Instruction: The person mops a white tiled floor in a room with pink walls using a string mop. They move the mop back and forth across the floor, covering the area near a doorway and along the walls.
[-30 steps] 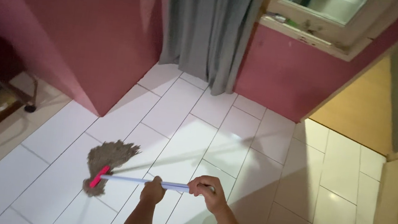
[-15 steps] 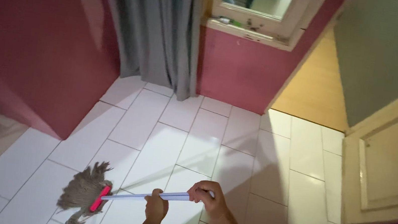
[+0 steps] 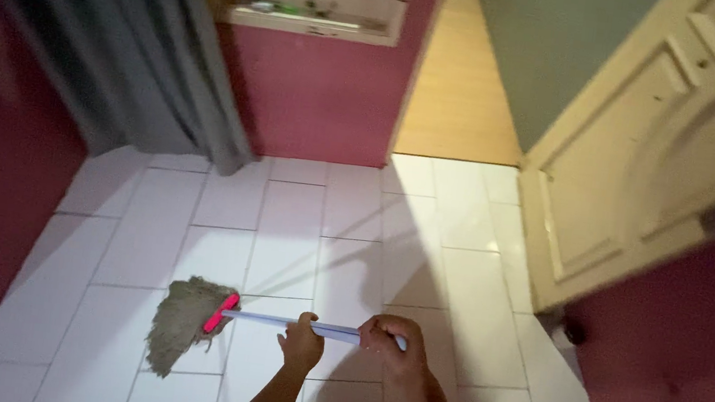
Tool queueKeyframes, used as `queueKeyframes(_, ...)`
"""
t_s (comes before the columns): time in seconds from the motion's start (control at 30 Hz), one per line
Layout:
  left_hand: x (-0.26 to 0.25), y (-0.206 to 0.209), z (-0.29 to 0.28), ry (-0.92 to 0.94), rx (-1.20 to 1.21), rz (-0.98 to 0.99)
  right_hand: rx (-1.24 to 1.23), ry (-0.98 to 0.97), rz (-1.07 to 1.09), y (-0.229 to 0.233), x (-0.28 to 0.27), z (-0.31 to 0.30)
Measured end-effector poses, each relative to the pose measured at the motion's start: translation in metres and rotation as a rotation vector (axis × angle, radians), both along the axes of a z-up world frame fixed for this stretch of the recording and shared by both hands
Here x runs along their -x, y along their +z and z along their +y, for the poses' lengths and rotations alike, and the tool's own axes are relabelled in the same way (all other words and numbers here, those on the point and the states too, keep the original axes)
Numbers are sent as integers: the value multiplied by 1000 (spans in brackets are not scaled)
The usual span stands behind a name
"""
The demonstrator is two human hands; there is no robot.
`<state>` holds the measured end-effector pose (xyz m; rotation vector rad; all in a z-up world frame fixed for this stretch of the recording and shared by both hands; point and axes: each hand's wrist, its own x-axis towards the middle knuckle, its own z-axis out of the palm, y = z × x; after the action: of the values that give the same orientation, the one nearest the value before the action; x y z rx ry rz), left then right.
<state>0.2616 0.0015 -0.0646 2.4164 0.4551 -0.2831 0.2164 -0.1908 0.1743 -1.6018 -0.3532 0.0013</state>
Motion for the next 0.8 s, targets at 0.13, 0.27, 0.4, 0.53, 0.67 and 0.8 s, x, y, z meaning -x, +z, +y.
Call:
queueKeyframes(0.13,-17,-4,-61,-154,1,32,20,-106,7,38,22,-40)
queueKeyframes(0.27,-23,-34,-125,-303,4,-178,72,-238,-16,36,40,-83)
queueKeyframes(0.4,-27,-44,-192,-492,107,-122,66,-404,-86,30,66,-127)
queueKeyframes(0.53,-15,-17,-259,-547,218,96,-24,-512,-143,33,92,-160)
queueKeyframes(0.67,10,-9,-318,-717,164,-62,-131,-643,-140,35,123,-197)
queueKeyframes(0.8,40,9,-369,-865,140,-14,56,-860,-74,38,159,-234)
